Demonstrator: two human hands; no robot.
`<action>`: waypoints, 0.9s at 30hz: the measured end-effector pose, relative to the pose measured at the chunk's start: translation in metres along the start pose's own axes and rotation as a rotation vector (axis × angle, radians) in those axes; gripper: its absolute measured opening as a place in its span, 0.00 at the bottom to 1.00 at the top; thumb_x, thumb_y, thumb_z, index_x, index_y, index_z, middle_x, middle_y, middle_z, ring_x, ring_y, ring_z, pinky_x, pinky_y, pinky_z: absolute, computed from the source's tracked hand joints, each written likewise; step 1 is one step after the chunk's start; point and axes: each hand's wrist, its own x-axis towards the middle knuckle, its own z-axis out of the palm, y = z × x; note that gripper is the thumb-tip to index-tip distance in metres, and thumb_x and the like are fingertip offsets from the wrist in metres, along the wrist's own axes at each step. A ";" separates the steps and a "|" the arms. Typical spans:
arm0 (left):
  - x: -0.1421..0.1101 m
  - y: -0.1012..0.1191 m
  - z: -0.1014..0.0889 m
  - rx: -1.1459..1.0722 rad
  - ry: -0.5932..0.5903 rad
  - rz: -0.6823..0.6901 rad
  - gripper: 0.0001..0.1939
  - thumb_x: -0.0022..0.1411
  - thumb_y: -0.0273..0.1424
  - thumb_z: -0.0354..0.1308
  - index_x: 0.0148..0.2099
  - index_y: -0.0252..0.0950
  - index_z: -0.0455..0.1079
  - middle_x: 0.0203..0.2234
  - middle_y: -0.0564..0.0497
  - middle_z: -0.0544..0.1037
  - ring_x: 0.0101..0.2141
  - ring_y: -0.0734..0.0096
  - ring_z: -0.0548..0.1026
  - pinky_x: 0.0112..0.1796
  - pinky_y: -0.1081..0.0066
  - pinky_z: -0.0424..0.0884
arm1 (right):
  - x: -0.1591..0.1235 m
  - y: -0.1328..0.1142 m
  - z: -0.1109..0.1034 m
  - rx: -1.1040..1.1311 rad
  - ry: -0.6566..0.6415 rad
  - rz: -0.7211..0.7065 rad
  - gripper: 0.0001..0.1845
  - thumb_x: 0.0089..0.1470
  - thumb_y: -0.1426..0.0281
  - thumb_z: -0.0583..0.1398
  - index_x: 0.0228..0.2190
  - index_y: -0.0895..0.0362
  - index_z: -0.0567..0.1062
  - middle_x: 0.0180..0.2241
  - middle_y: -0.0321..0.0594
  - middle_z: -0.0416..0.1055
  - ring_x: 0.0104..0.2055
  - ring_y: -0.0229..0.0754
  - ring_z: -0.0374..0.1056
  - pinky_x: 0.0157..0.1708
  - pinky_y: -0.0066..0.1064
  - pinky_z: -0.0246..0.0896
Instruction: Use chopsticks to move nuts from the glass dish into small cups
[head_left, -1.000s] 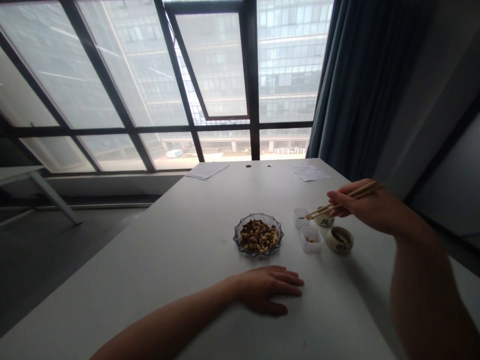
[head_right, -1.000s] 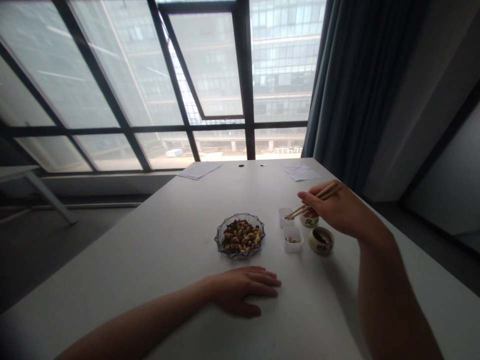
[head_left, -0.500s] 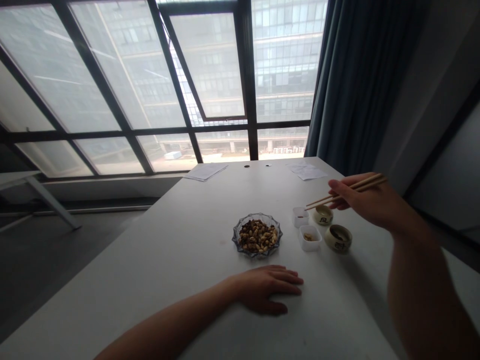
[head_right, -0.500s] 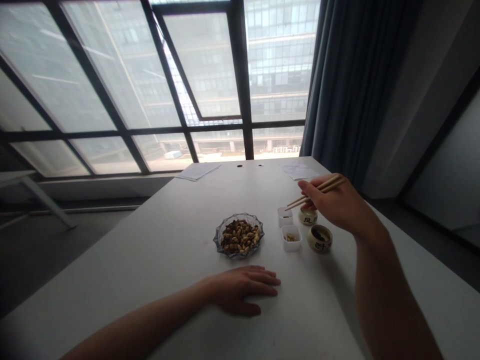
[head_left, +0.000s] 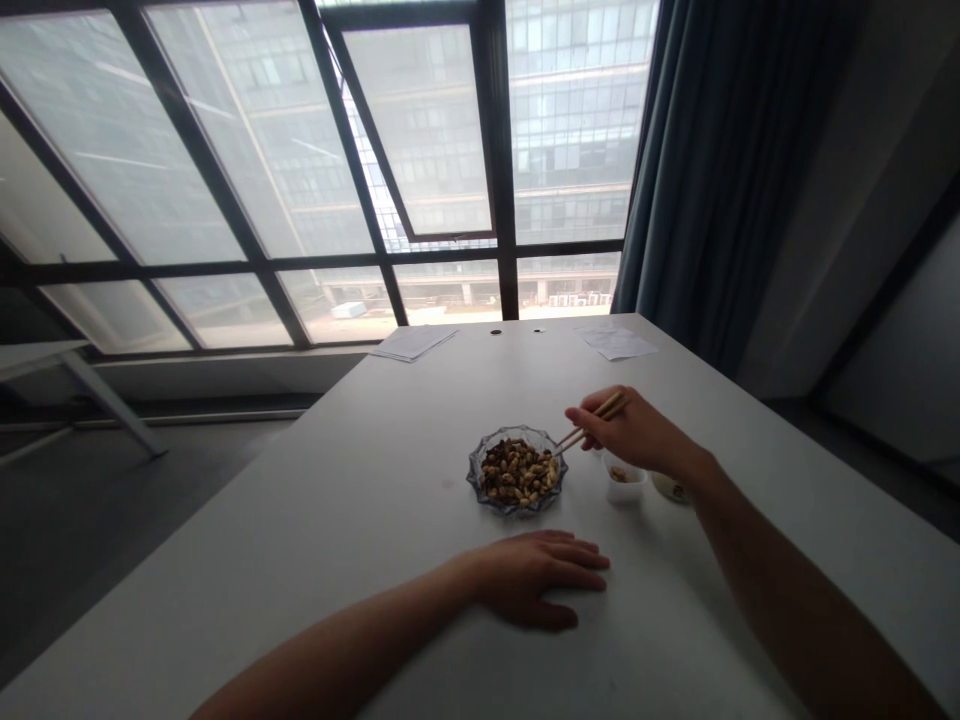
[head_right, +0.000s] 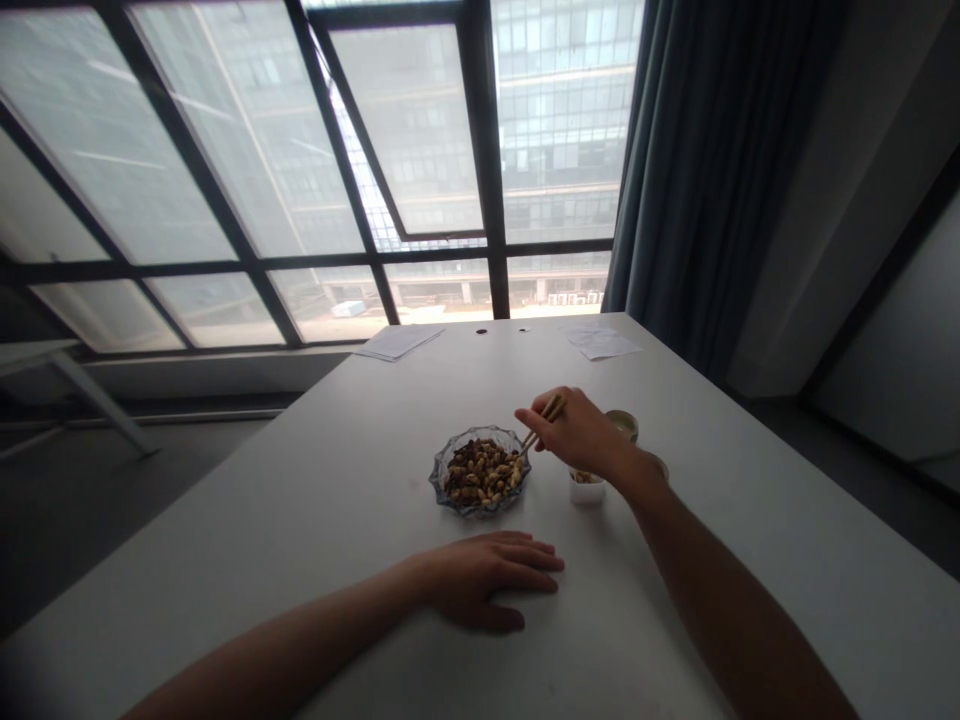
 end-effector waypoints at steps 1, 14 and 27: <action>0.000 0.000 0.000 0.000 0.001 -0.002 0.30 0.70 0.40 0.60 0.70 0.41 0.64 0.68 0.46 0.64 0.67 0.55 0.62 0.68 0.59 0.49 | 0.003 0.002 0.005 -0.008 -0.020 -0.019 0.23 0.63 0.55 0.60 0.23 0.57 0.76 0.22 0.42 0.78 0.27 0.45 0.78 0.25 0.29 0.65; -0.001 -0.003 0.002 0.002 0.009 0.013 0.30 0.70 0.39 0.61 0.70 0.41 0.63 0.68 0.45 0.64 0.67 0.54 0.62 0.67 0.59 0.50 | 0.018 0.024 0.026 -0.120 -0.087 -0.109 0.20 0.63 0.59 0.60 0.25 0.59 0.80 0.23 0.43 0.78 0.27 0.43 0.72 0.28 0.30 0.62; 0.000 -0.002 0.001 -0.003 -0.002 0.006 0.30 0.70 0.38 0.61 0.71 0.42 0.63 0.68 0.45 0.64 0.67 0.55 0.61 0.68 0.59 0.48 | 0.013 0.012 0.036 -0.315 -0.098 -0.213 0.27 0.66 0.58 0.59 0.18 0.57 0.69 0.20 0.38 0.70 0.24 0.36 0.55 0.28 0.31 0.49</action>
